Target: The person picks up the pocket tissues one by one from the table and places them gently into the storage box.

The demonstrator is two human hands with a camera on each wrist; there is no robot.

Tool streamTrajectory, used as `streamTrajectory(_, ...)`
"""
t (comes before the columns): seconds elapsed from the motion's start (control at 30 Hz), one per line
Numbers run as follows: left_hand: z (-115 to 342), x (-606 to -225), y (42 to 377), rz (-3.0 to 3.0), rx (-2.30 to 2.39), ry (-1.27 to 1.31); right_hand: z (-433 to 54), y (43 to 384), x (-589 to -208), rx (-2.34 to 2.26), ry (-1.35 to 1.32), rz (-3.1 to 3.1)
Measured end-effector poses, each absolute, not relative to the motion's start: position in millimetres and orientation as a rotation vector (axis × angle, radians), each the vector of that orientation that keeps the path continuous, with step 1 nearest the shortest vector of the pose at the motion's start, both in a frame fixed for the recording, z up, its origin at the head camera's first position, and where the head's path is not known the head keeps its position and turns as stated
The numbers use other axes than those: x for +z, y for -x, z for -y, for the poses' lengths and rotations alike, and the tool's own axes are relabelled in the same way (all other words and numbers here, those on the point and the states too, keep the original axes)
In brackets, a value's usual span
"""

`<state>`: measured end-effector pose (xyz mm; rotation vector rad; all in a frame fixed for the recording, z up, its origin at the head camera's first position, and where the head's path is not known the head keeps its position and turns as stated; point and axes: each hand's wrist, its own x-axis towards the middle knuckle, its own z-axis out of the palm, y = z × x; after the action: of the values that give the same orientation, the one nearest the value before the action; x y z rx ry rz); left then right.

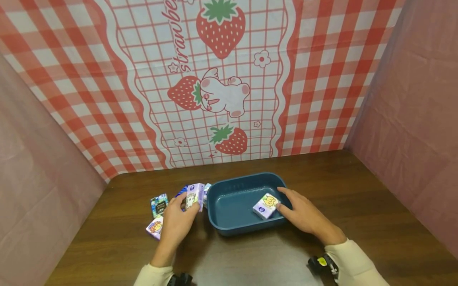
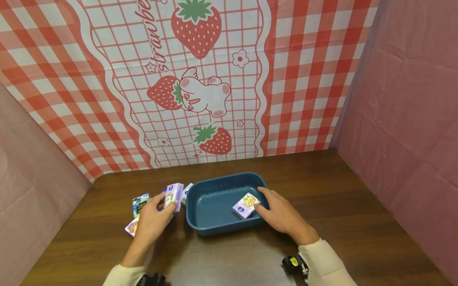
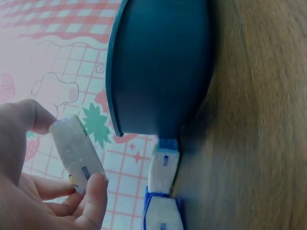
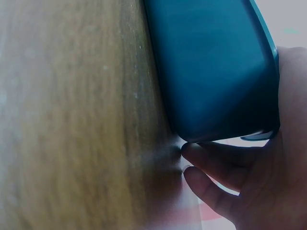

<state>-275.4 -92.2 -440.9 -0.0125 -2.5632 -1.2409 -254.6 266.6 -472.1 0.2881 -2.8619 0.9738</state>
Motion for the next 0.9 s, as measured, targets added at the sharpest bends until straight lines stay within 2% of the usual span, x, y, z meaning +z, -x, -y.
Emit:
streamTrajectory(0.37,83.8,-437.3,274.9,2.417,-1.703,-0.03,-266.8,255.7,-472.3,0.946,-0.296,2.852)
streamTrajectory(0.6,81.1,-436.5,276.3,2.416,-1.704,-0.036,-266.5,257.7,-473.8,0.924,-0.328,2.824)
streamTrajectory(0.9,69.3,-434.5,282.0,2.425,-1.701,0.13,-265.9,257.0,-474.0,0.949,-0.312,2.831)
